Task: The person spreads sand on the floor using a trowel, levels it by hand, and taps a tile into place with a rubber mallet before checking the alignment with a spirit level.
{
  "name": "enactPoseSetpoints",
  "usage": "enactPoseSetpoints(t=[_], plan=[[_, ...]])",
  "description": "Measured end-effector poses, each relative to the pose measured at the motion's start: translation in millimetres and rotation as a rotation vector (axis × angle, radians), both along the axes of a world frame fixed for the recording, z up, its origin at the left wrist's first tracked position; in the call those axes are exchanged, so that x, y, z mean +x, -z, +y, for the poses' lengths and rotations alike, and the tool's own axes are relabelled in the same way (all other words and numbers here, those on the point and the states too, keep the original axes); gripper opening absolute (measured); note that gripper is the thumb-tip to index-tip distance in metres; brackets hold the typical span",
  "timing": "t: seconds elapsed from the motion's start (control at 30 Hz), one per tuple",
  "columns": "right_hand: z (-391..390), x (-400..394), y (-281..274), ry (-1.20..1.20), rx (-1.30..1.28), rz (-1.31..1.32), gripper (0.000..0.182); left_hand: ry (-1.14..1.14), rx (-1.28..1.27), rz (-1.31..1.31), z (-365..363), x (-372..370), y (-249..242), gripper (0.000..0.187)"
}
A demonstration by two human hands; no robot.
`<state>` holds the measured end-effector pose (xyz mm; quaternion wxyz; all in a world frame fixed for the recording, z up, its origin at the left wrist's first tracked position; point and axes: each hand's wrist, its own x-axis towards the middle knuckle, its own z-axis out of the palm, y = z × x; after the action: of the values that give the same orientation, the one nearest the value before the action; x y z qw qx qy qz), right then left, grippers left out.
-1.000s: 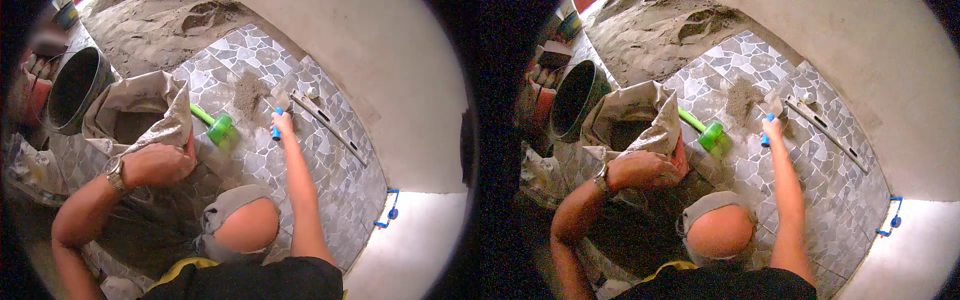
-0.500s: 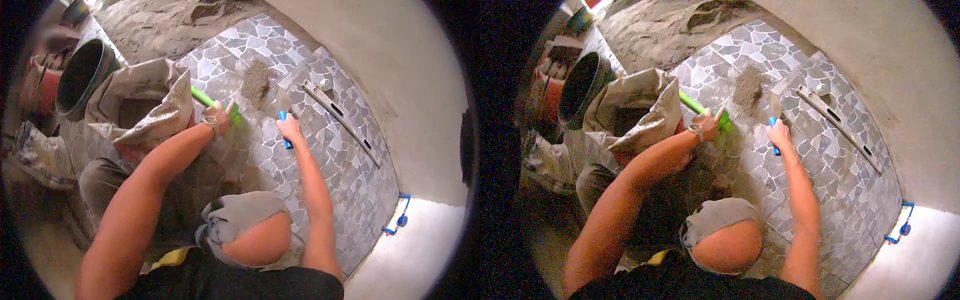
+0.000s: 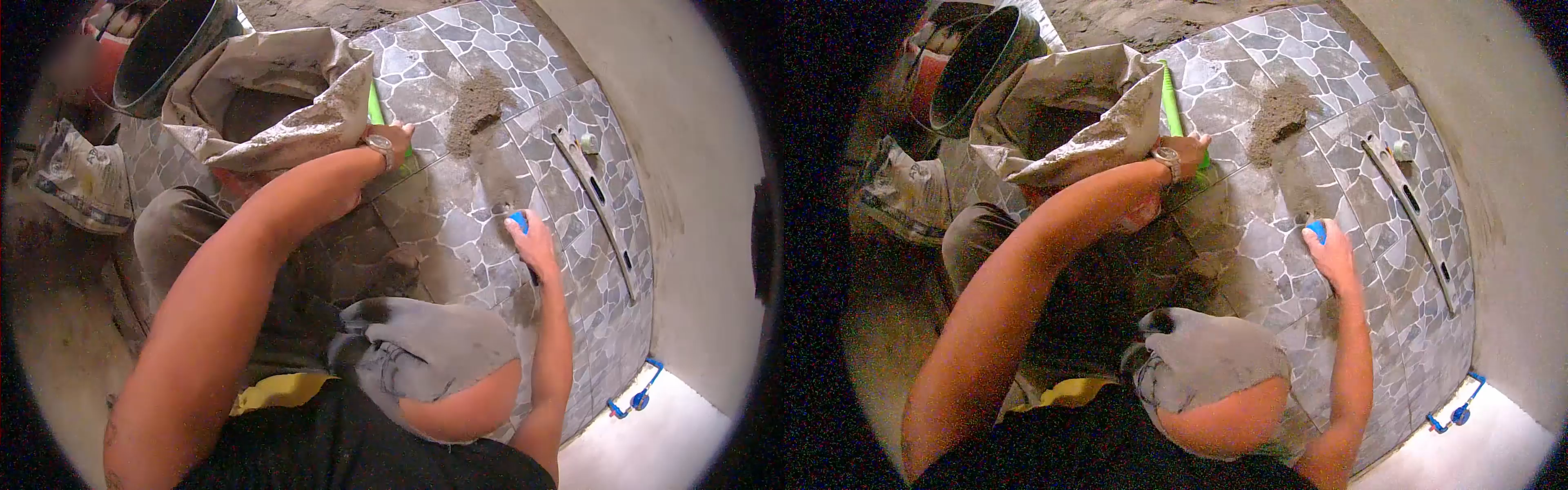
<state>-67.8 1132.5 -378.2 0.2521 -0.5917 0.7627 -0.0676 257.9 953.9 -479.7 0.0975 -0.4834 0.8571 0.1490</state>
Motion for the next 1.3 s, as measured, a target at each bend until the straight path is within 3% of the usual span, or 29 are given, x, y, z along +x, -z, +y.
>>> enactPoseSetpoints(t=[0.13,0.17,0.23,0.3,0.37,0.43,0.47,0.57,0.63,0.73,0.83,0.93,1.03,1.13,1.3], plan=[[-25,-7,16,0.104,0.02,0.052,0.04,-0.135,0.169,-0.225,8,-18,-52,0.048],[-34,-7,22,0.089,0.043,0.088,0.04,-0.037,-0.027,-0.17,6,-15,-28,0.049],[-48,-6,39,0.052,0.088,0.159,0.039,0.027,-0.025,-0.007,6,-8,-39,0.051],[-45,8,52,0.0,0.065,0.197,0.039,0.118,0.071,0.137,9,-10,-82,0.054],[-26,40,38,-0.047,0.119,0.163,0.04,0.254,0.123,0.134,9,-9,-138,0.056],[8,53,40,-0.188,0.008,0.147,0.039,0.396,0.149,0.107,5,-2,-197,0.057],[19,55,40,-0.257,-0.049,0.136,0.038,0.389,0.1,0.128,5,8,-224,0.055],[18,61,20,-0.127,0.178,0.05,0.036,0.293,-0.021,0.247,8,48,-300,0.05],[14,57,21,-0.084,0.062,0.082,0.034,0.322,-0.19,0.454,6,80,-304,0.047],[-1,52,31,-0.076,0.071,0.16,0.033,0.125,-0.059,0.558,16,104,-313,0.047],[27,72,43,-0.172,0.045,0.148,0.036,0.268,-0.079,0.421,14,136,-314,0.044],[52,104,17,-0.252,0.229,0.122,0.038,0.162,0.06,0.489,14,147,-311,0.046],[66,98,25,-0.217,0.042,0.038,0.041,0.195,0.034,0.449,13,153,-316,0.046],[48,93,3,-0.253,0.058,0.163,0.033,0.237,-0.017,0.466,16,151,-316,0.045],[35,116,-31,-0.532,0.114,0.208,0.031,0.281,-0.01,0.497,16,149,-310,0.046]])
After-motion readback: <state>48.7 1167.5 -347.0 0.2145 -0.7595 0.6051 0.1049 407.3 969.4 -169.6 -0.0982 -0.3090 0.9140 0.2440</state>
